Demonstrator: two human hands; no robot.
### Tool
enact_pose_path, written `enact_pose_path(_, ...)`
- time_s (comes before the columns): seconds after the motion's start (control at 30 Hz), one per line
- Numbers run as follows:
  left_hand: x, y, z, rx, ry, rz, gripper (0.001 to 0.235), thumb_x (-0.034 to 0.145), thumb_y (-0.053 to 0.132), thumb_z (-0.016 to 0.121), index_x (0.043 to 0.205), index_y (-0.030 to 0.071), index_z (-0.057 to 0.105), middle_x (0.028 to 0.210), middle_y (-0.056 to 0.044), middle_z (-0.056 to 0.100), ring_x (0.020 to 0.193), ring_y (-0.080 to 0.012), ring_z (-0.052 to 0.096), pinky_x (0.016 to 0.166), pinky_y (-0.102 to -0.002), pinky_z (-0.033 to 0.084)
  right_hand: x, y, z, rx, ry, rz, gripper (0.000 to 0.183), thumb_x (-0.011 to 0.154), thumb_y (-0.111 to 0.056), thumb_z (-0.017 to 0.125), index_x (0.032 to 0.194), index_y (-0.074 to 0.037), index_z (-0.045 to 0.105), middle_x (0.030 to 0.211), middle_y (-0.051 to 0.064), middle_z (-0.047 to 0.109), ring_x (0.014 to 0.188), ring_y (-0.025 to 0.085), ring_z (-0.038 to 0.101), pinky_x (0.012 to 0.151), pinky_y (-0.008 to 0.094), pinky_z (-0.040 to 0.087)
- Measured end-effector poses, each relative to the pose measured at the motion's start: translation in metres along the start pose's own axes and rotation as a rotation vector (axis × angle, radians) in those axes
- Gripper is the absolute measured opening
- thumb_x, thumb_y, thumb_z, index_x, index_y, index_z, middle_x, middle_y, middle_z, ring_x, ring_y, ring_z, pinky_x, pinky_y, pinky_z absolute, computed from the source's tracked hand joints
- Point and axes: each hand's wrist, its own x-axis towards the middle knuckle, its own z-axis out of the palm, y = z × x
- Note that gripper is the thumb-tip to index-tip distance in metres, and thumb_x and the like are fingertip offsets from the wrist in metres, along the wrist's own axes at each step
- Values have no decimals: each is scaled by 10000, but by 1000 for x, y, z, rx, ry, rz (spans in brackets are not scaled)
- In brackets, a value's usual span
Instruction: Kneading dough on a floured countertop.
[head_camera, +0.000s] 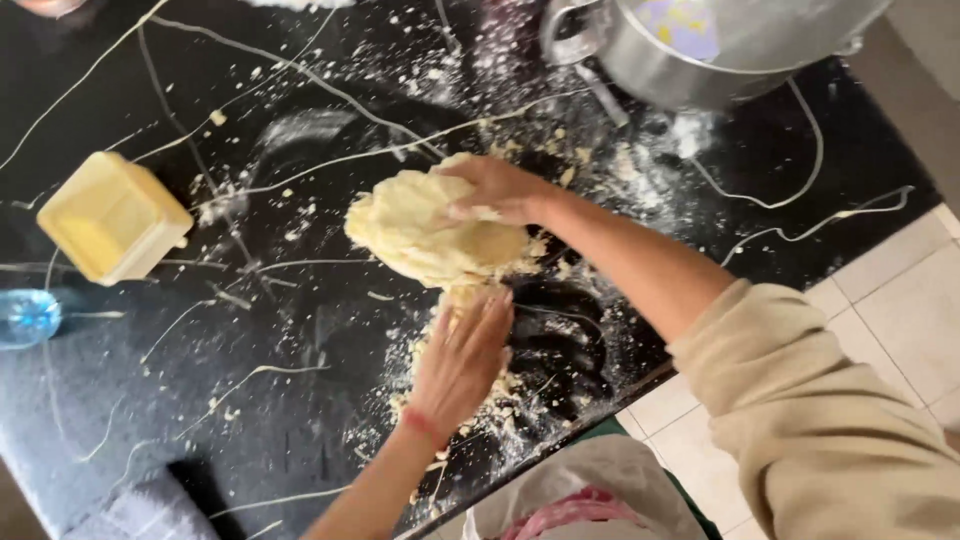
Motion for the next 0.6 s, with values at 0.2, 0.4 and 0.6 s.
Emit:
enact_pose_path(0.2, -121, 53, 15, -267, 169, -692, 1047, 724, 653, 645, 1402, -94, 363, 1515, -382, 226, 1419, -565, 173, 1119, -683, 126, -46, -50, -8, -26, -30, 110, 1067, 616, -852, 664, 1420, -151, 618, 1275, 138, 704, 1167, 328, 684, 1059, 504, 516)
enact_pose_path(0.4, -27, 15, 8, -286, 113, -764, 973, 837, 486, 709, 1520, -33, 249, 1615, -305, 241, 1507, -442, 197, 1195, -594, 110, -81, -52, 35, 205, 249, 7, 1116, 605, -936, 638, 1315, -75, 637, 1245, 159, 660, 1186, 325, 671, 999, 520, 593)
enact_pose_path(0.6, -24, -31, -54, -1087, 361, -752, 1038, 800, 197, 639, 1615, -49, 45, 1571, -150, 405, 1512, -304, 322, 1275, -530, 97, -115, -58, 95, -466, 307, -169, 788, 955, -811, 467, 1305, -143, 694, 1241, 68, 745, 1219, 283, 686, 1099, 483, 554)
